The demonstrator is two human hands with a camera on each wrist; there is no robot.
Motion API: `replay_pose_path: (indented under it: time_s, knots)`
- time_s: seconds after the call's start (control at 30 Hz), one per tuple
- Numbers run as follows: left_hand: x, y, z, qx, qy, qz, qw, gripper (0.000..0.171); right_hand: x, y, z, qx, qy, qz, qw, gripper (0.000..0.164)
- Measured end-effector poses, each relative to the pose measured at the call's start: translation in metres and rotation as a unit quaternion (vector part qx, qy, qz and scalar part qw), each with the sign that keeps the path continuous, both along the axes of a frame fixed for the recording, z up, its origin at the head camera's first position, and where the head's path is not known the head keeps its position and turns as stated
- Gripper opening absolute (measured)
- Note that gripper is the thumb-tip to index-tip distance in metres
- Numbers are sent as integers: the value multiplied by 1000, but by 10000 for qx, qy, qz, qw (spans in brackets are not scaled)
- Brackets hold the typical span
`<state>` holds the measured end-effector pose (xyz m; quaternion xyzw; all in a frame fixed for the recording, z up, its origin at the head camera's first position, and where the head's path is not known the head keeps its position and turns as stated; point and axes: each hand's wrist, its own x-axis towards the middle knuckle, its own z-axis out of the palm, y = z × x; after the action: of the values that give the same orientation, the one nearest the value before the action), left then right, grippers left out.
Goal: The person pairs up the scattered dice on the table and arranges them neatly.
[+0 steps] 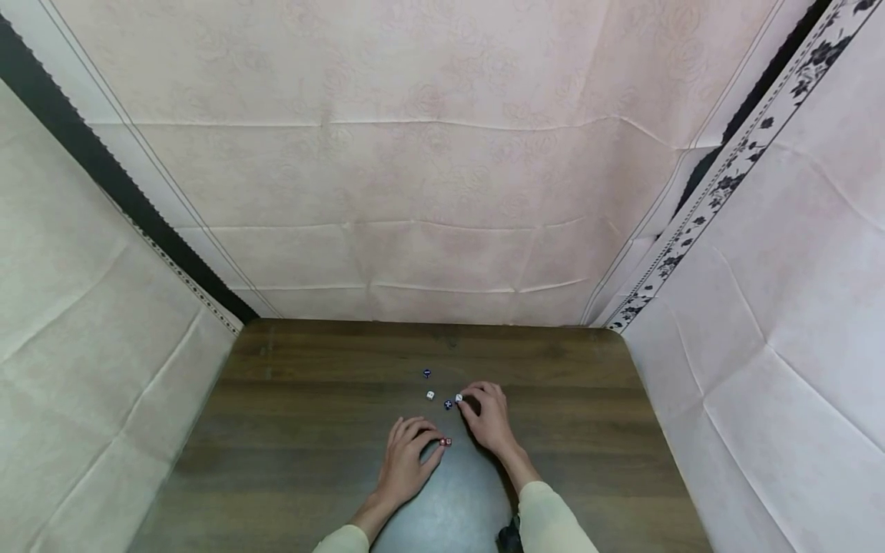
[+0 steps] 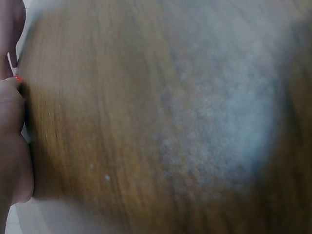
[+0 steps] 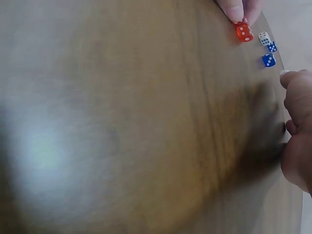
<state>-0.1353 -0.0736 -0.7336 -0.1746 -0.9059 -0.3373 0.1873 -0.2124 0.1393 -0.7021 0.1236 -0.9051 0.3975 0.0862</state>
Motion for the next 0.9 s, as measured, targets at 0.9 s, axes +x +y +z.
replay_pose_path:
  time_s: [0.9]
  knots:
    - [0, -1, 0, 40, -113, -48, 9999, 12, 43, -8, -21, 81, 941, 252, 9952, 12]
